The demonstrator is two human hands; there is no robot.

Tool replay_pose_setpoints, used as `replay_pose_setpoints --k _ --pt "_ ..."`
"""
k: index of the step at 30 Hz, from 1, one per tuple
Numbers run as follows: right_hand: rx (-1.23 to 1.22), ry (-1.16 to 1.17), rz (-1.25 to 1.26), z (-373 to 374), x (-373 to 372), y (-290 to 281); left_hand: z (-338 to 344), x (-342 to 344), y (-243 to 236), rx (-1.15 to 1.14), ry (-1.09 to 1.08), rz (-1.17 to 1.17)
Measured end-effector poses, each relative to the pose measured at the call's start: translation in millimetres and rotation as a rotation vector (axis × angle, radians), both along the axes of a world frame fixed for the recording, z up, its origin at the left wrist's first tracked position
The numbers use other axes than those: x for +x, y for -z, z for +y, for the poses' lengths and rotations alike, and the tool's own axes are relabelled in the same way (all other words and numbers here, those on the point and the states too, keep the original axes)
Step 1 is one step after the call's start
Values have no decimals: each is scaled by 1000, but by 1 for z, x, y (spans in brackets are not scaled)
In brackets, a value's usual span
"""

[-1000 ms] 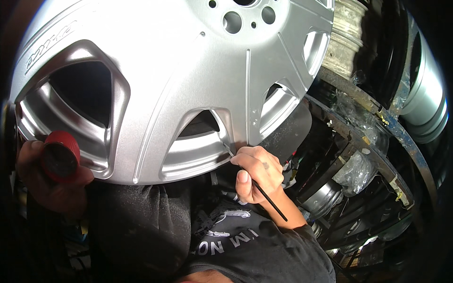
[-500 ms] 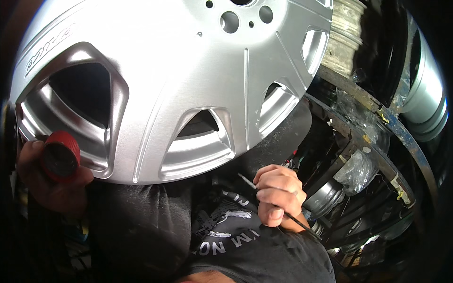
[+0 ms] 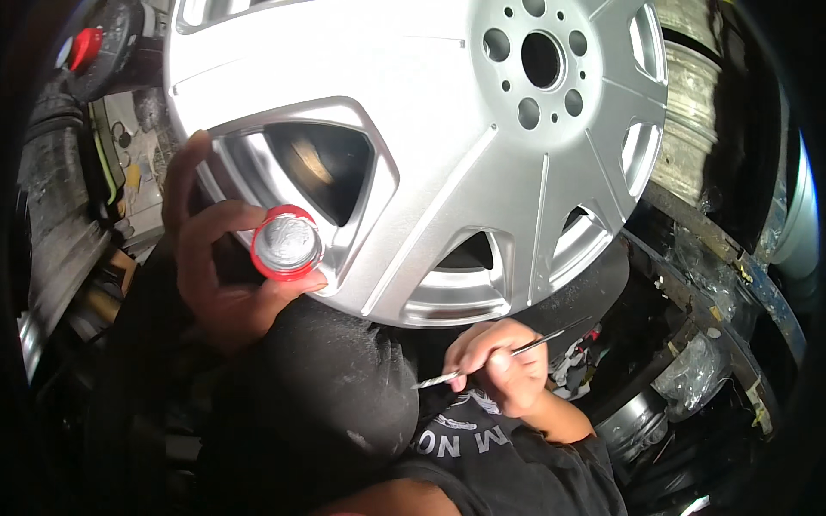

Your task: The person uses a small brush to apply silver paint to the detail lines of a car wheel rim, dipping the brush into a cap containing paint and tracing the recesses on the rim.

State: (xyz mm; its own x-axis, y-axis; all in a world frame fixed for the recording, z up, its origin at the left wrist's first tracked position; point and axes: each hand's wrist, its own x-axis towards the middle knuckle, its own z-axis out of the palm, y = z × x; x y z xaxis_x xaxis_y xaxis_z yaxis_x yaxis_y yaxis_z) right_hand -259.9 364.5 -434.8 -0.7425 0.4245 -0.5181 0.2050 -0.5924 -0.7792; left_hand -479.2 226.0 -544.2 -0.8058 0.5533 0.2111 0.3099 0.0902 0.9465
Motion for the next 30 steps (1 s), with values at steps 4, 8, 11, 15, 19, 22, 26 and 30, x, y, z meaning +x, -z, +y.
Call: replay_pose_setpoints --k 4,8,11,15,19,22,26,30 --pt "189 -92 243 3 -17 2 5 10 -12 20 -74 -167" --pt "582 -444 413 4 -36 7 3 2 -15 16 -25 -217" --pt "650 -389 459 -4 -43 10 0 4 -11 36 -21 -205" --pt "882 -553 430 3 -46 -1 0 4 -8 67 -4 -167" --pt "1068 -732 399 10 -48 -23 0 0 -9 64 12 -111" --pt "1049 -757 377 14 -52 -36 0 0 -7 94 20 -172" --pt "910 -694 504 28 -64 -31 0 1 -6 90 -5 -155" --pt "877 -416 486 35 -83 1 3 3 -10 128 -30 -195"
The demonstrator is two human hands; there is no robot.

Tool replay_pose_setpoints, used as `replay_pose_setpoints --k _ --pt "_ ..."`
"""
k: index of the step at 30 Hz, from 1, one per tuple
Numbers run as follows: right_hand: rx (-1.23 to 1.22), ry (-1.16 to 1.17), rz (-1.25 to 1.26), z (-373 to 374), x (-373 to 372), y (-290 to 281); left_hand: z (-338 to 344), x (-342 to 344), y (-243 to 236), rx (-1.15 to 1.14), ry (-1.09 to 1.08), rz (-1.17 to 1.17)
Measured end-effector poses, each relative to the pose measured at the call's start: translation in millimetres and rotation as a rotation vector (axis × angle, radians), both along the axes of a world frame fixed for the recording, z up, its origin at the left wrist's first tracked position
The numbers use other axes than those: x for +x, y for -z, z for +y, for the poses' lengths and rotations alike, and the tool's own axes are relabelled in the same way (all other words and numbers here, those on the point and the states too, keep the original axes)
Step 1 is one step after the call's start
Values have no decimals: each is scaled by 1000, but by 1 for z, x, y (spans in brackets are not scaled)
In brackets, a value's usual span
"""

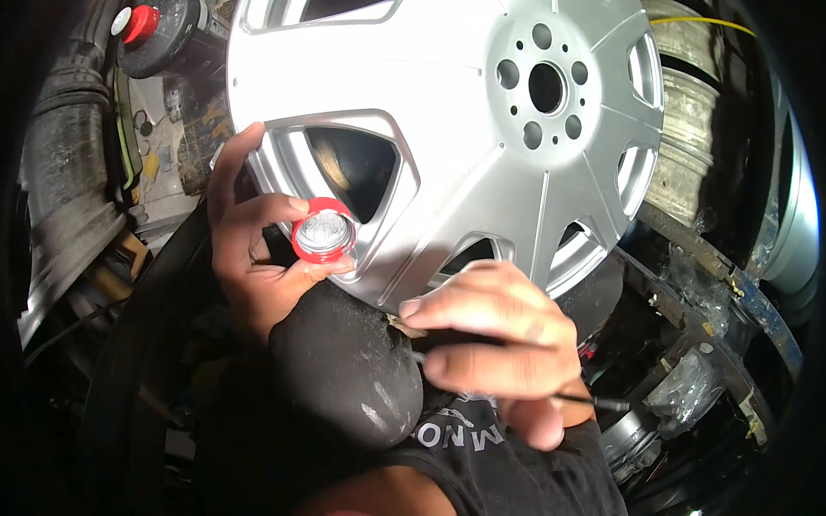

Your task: The person uses a small brush to apply silver paint to the detail lines of a car wheel rim, dipping the brush into a cap containing paint and tracing the recesses on the rim.

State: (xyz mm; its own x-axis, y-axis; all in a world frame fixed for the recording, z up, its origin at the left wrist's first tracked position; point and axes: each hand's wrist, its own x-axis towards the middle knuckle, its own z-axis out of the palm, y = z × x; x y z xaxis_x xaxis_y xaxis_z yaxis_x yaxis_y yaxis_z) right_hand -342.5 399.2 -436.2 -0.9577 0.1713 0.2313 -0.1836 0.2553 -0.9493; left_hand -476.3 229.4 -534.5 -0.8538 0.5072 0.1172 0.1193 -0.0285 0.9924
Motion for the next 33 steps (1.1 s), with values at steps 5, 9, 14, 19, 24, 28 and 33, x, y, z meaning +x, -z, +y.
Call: replay_pose_setpoints --k 5,9,14,19,24,28,33 --pt "-27 153 -99 -11 -18 21 7 3 5 38 -49 88" --pt "121 113 -242 -17 -25 15 4 2 10 -1 3 221" --pt "337 140 -143 -24 -29 19 7 5 10 4 -19 205" --pt "407 134 -127 -27 -31 24 11 8 10 14 -62 201" --pt "418 126 -125 -26 -30 26 12 9 12 28 -71 189" --pt "372 120 -115 -25 -27 24 9 5 9 34 -31 165" --pt "91 244 -146 -28 -16 24 4 3 6 8 7 128"
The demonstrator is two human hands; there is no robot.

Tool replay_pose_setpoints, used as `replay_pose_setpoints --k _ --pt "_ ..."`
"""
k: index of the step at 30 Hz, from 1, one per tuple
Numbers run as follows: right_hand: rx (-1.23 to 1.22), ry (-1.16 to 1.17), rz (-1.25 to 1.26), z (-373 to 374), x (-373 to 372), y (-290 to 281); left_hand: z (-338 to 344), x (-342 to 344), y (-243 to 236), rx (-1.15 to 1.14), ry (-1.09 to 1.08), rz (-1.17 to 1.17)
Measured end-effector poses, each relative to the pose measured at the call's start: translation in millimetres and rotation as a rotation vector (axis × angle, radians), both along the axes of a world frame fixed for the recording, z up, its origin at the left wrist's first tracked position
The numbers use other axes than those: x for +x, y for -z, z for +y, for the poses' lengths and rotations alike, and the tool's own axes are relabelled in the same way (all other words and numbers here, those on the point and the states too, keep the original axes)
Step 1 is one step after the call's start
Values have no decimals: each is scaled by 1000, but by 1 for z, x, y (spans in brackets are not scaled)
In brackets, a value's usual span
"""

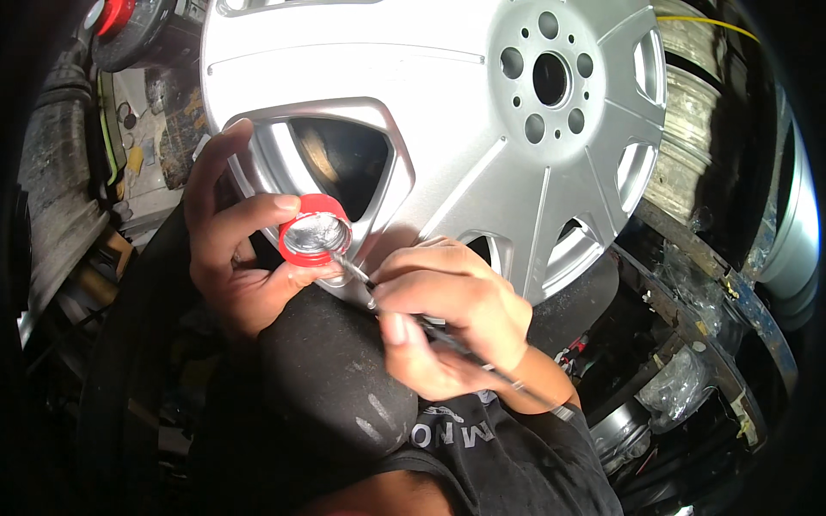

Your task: The person uses a small brush to apply silver paint to the detail lines of a car wheel rim, dipping the brush into a cap containing paint and tracing the recesses on the rim.

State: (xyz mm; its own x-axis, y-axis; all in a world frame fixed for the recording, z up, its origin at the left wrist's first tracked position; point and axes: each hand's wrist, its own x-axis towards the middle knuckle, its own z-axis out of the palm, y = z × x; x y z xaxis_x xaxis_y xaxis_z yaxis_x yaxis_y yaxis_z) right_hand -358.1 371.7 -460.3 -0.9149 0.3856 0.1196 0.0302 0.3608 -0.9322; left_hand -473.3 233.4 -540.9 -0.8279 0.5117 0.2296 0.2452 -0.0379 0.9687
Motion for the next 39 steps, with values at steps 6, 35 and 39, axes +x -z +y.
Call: replay_pose_setpoints --k 6,35,39 --pt "-730 192 -87 7 53 -14 3 2 3 80 -9 -67" --pt "478 135 -660 32 126 -20 -39 -11 17 -342 114 130" --pt "498 131 -662 32 126 -19 -49 -6 19 -376 62 57"
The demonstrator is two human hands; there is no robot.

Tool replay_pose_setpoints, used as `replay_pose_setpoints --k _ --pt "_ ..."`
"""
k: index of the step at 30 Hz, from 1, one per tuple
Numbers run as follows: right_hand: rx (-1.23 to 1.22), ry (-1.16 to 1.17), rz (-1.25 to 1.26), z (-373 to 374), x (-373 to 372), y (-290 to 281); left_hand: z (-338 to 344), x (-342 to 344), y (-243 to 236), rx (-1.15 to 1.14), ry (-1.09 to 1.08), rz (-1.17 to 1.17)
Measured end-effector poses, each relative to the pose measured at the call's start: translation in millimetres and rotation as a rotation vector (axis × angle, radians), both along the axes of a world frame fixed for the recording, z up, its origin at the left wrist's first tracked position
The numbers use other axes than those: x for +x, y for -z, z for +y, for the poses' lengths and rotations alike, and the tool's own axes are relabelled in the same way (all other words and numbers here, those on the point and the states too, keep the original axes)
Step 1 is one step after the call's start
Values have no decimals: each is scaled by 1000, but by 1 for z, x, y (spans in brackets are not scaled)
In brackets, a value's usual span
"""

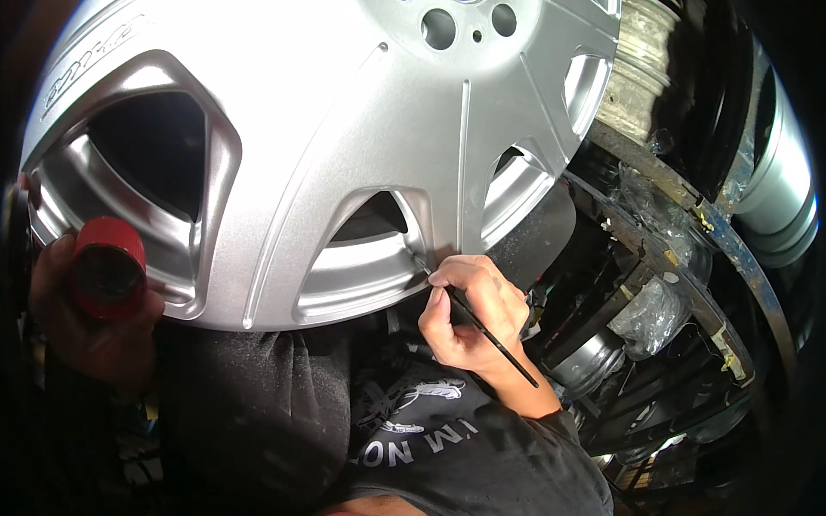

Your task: The person uses a small brush to apply silver paint to the detail lines of a car wheel rim, dipping the brush into a cap containing paint and tracing the recesses on the rim.

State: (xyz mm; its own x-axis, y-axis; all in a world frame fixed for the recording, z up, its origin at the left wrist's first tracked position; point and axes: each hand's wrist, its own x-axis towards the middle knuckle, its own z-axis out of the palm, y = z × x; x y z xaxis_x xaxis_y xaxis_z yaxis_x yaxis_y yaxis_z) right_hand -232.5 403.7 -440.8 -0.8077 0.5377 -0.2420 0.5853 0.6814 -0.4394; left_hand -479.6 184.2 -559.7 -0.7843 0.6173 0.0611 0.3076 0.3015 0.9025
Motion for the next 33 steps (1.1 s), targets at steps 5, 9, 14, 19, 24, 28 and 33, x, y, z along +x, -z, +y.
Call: replay_pose_setpoints --k 5,9,14,19,24,28,33 --pt "9 15 -5 -1 1 0 -13 -2 -1 -52 54 4" --pt "15 46 12 -3 3 -1 -15 -6 -5 -80 165 74" --pt "-6 69 19 -4 4 -2 -6 -2 -5 -53 137 74" --pt "7 41 15 -2 2 1 8 4 -4 7 4 -22" --pt "34 26 -1 -2 2 3 18 7 -6 83 -115 -111" --pt "22 66 8 -4 3 0 17 9 -8 94 -143 -139" --pt "7 76 19 -5 0 0 8 9 -7 55 -111 -93"
